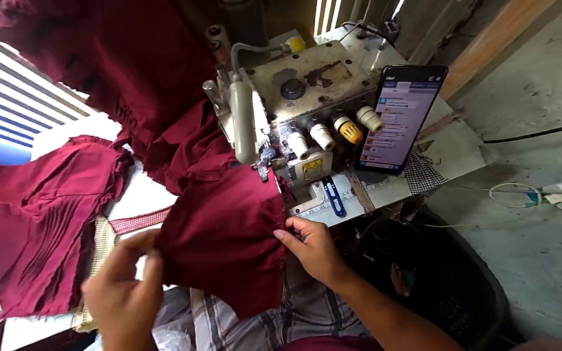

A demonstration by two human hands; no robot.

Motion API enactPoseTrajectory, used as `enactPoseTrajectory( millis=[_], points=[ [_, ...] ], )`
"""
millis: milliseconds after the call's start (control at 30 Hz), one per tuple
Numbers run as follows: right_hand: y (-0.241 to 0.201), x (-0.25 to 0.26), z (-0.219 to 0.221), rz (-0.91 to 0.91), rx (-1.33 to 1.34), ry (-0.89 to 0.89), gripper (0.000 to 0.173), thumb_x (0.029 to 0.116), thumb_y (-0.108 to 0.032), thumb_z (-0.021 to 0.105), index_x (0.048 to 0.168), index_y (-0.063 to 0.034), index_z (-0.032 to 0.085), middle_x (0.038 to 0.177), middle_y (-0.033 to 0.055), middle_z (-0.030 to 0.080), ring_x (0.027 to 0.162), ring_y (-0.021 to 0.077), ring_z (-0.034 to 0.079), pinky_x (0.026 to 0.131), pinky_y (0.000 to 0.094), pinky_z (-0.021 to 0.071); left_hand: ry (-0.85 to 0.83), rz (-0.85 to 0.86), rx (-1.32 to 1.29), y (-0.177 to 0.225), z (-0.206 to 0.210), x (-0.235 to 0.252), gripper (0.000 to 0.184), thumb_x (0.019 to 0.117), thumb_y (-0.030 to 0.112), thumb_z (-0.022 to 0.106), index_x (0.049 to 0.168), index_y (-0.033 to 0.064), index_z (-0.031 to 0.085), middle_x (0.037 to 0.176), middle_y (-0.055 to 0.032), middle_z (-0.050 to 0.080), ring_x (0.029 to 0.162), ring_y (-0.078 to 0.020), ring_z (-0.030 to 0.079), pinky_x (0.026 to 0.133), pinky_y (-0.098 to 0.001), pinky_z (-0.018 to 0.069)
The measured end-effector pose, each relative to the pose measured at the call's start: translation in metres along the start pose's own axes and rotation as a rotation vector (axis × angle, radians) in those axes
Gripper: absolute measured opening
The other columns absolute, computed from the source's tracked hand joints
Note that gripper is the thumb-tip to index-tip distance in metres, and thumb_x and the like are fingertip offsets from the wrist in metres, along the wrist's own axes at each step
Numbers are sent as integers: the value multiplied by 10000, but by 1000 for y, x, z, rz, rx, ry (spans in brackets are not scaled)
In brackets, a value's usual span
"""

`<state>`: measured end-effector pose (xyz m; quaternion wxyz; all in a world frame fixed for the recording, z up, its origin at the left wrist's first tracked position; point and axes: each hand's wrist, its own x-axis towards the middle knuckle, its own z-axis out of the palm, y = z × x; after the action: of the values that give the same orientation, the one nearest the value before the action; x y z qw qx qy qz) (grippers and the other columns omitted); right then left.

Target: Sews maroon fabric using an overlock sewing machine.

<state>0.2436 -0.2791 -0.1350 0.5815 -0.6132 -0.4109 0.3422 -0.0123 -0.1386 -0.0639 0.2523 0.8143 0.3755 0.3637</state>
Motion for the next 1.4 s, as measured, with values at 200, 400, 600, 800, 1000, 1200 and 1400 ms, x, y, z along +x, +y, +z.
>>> enactPoseTrajectory(
  millis=[200, 400, 600, 800, 1000, 1200, 1400],
  points=[
    [-2, -2, 17, -47, -77, 113, 434, 945, -177, 718, 1304, 41, 607, 762, 7, 709, 622, 59, 659, 588, 238, 584, 208, 94, 308, 25, 13, 12, 426, 998, 174, 590, 1348, -64, 552, 1145, -258, 646, 987, -325, 654, 848, -489, 542],
    [-28, -21, 15, -338, -198, 88, 211, 978, -76, 656, 1158, -23, 754, 1064, 48, 780, 888, 40, 734, 811, 206, 615, -6, -8, 103, 74, 113, -89, 637, 737, 417, 844, 1165, 41, 560, 989, -110, 649, 781, -164, 648, 624, -322, 564],
    [-64, -11, 0, -293, -396, -240, 326, 1031, -93, 493, 1276, -56, 705, 1138, 62, 757, 948, 96, 724, 861, 258, 590, -49, -6, 327, 68, 52, -72, 197, 890, 170, 621, 1006, 100, 765, 925, -17, 770, 791, -127, 739, 672, -359, 614],
    [-87, 26, -8, -546, -879, -159, 196, 983, -146, 622, 1064, -201, 792, 908, 59, 677, 720, 216, 670, 573, 377, 560, -3, 150, 256, 81, -10, -33, 227, 1019, 183, 553, 1044, 75, 751, 988, -49, 751, 900, -69, 691, 849, -259, 563],
    [-118, 71, -19, -647, -670, -158, 209, 929, -32, 664, 995, -161, 815, 886, 23, 738, 778, 155, 710, 641, 366, 586, 61, 206, 40, 85, 44, 34, 809, 721, 655, 830, 1279, 178, 490, 1085, 33, 587, 933, -54, 599, 792, -289, 541],
    [-124, 90, -25, -687, -628, 20, 114, 925, -63, 714, 960, -111, 811, 819, 46, 737, 708, 122, 688, 617, 290, 552, -137, 287, 488, 76, 53, 92, 294, 769, 144, 764, 1040, 55, 692, 982, -154, 643, 911, -379, 645, 651, -539, 514],
    [-88, 50, -37, -574, -513, -38, 124, 964, -137, 671, 985, -106, 789, 930, -9, 758, 804, 30, 698, 706, 213, 591, -248, 474, 517, 86, 38, 69, 102, 837, 85, 641, 906, 75, 715, 1151, -136, 670, 1023, -355, 639, 723, -516, 523]
  ],
)
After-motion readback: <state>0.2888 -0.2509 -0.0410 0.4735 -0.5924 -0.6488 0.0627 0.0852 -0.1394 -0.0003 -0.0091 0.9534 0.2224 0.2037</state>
